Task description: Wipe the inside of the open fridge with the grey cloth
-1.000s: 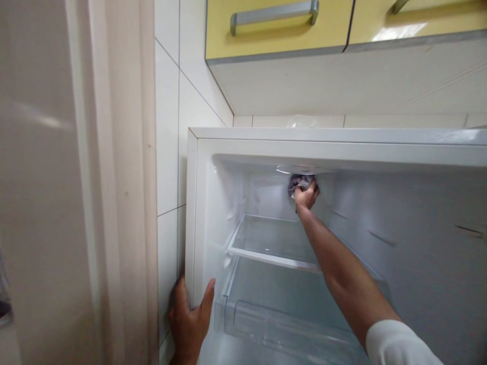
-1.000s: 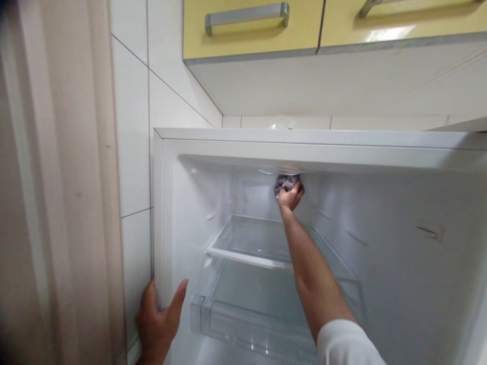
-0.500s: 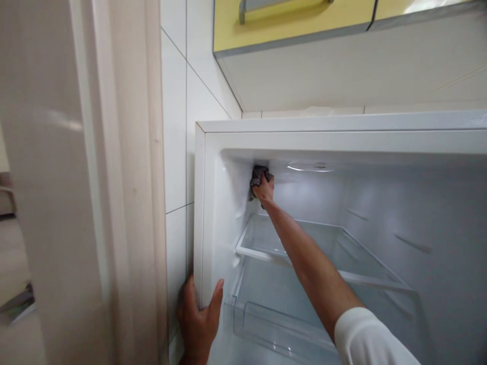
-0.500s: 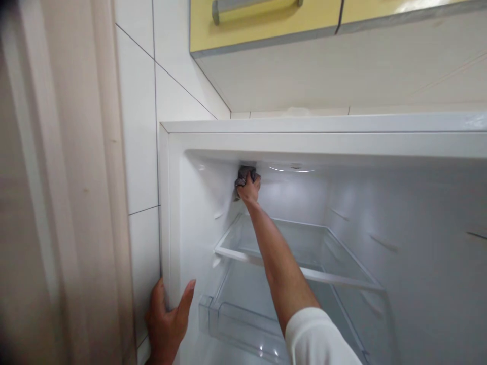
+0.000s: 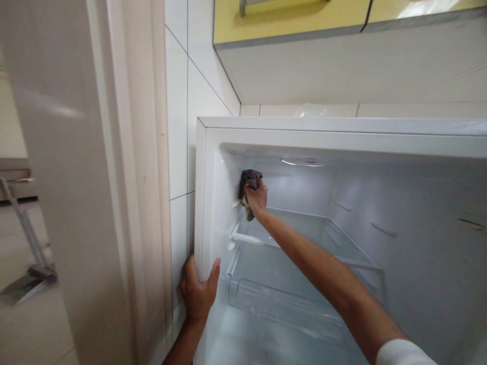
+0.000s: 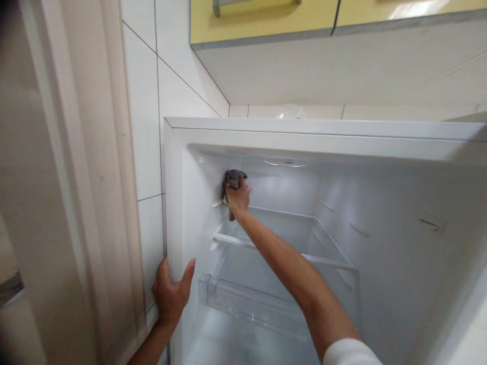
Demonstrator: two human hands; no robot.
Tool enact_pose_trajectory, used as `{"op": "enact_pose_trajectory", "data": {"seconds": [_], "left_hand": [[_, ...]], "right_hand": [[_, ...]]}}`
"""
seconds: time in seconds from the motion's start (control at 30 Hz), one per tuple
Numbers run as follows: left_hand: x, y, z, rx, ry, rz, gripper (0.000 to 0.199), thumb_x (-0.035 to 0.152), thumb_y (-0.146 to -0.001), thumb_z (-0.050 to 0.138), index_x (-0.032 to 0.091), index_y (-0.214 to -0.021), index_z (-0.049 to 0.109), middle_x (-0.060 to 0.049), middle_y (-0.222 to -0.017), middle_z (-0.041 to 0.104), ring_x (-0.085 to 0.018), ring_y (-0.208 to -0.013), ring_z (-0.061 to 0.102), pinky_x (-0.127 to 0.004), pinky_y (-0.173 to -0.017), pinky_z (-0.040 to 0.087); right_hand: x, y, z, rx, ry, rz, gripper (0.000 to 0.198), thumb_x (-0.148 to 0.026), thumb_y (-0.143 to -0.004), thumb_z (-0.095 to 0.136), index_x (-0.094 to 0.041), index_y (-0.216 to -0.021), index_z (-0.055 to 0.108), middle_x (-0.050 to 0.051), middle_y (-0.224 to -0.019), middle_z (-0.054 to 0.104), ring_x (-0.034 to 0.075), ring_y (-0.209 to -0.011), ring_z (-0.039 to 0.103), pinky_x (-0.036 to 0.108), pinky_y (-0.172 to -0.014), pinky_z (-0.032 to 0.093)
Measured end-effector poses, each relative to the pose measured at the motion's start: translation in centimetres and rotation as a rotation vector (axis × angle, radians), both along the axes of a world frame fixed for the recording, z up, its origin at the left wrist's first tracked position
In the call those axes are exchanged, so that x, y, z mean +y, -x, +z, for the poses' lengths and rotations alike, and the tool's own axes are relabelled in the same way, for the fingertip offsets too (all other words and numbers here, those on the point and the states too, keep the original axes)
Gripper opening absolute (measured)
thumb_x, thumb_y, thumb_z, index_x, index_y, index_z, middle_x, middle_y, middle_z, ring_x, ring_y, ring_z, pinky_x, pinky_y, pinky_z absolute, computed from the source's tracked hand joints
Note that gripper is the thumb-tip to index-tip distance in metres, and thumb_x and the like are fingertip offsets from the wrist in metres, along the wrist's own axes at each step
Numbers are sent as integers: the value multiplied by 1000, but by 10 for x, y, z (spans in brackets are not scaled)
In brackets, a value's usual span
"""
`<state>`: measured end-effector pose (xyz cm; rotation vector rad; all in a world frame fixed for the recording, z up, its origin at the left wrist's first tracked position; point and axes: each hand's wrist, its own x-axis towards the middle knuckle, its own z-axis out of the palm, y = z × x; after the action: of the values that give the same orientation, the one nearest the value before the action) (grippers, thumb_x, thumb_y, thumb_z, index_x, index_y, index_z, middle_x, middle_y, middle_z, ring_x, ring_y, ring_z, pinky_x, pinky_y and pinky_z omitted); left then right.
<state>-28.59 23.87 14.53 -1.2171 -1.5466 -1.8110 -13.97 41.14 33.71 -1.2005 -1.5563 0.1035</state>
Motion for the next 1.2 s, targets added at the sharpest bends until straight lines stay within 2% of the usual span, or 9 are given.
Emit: {"op": "enact_pose_trajectory", "data": {"seconds": [0.07, 0.17, 0.33, 0.47, 0.6, 0.77, 0.9, 1.07, 1.2], "left_hand": [[1, 0, 0, -9, 16, 7, 64, 68, -87, 61, 9, -113, 65, -16, -88, 76, -30, -74, 76, -35, -63, 59], [2, 0, -1, -3, 17, 36, 64, 69, -87, 60, 10, -112, 65, -15, -86, 76, -30, -71, 76, -35, -60, 58], [2, 0, 0, 32, -20, 33, 60, 65, -89, 60, 10, -112, 63, -15, -85, 76, -29, -71, 76, -33, -60, 57], [2, 1, 0, 27, 6, 39, 62, 67, -89, 58, 10, -113, 63, -17, -89, 77, -31, -73, 76, -35, -60, 57], [2, 0, 0, -31, 31, 6, 65, 70, -87, 58, 11, -111, 64, -15, -87, 77, -31, -74, 76, -35, -61, 57], [0, -1, -1, -73, 46, -15, 65, 71, -85, 59, 12, -111, 64, -14, -86, 77, -31, -75, 77, -36, -61, 58], [-1, 0, -1, -45, 25, -23, 58, 66, -87, 62, 13, -110, 63, -13, -84, 76, -30, -71, 76, -35, -59, 58], [-1, 0, -1, -20, 15, -13, 55, 63, -87, 64, 13, -111, 63, -13, -86, 76, -29, -73, 76, -35, -60, 58], [-2, 0, -1, 0, -4, -27, 52, 59, -88, 65, 13, -112, 62, -12, -86, 76, -28, -72, 76, -34, -60, 59]], "right_hand": [[-36, 16, -9, 166, -58, -16, 52, -37, -82, 55, -24, -133, 54, 10, -118, 51, 25, -99, 61, 43, -97, 53], [-88, 35, -16, 350, -271, 107, 48, -29, -76, 63, -23, -123, 59, 10, -121, 46, 25, -112, 57, 43, -106, 48], [-146, 47, -7, 313, -599, 253, 45, -21, -79, 62, -25, -124, 59, 9, -127, 44, 23, -126, 50, 42, -112, 44], [-138, 43, 7, 206, -694, 230, 49, -21, -81, 61, -25, -129, 53, 11, -134, 41, 24, -131, 47, 43, -113, 44], [-85, 32, 11, 91, -754, 163, 59, -20, -74, 61, -23, -131, 47, 14, -142, 35, 28, -135, 43, 46, -113, 44], [-24, 16, 11, 11, -603, 62, 61, -15, -71, 61, -18, -131, 45, 17, -147, 32, 30, -142, 37, 47, -119, 38], [9, 2, 20, -113, -318, -79, 67, -11, -73, 58, -16, -138, 42, 19, -154, 29, 29, -143, 36, 41, -113, 43], [46, -21, 32, -184, -36, -187, 55, -23, -85, 55, -22, -139, 47, 14, -138, 46, 27, -113, 59, 39, -92, 53], [59, -37, 34, -215, 107, -255, 48, -26, -89, 54, -25, -137, 54, 13, -128, 52, 25, -97, 63, 36, -85, 52]]}}
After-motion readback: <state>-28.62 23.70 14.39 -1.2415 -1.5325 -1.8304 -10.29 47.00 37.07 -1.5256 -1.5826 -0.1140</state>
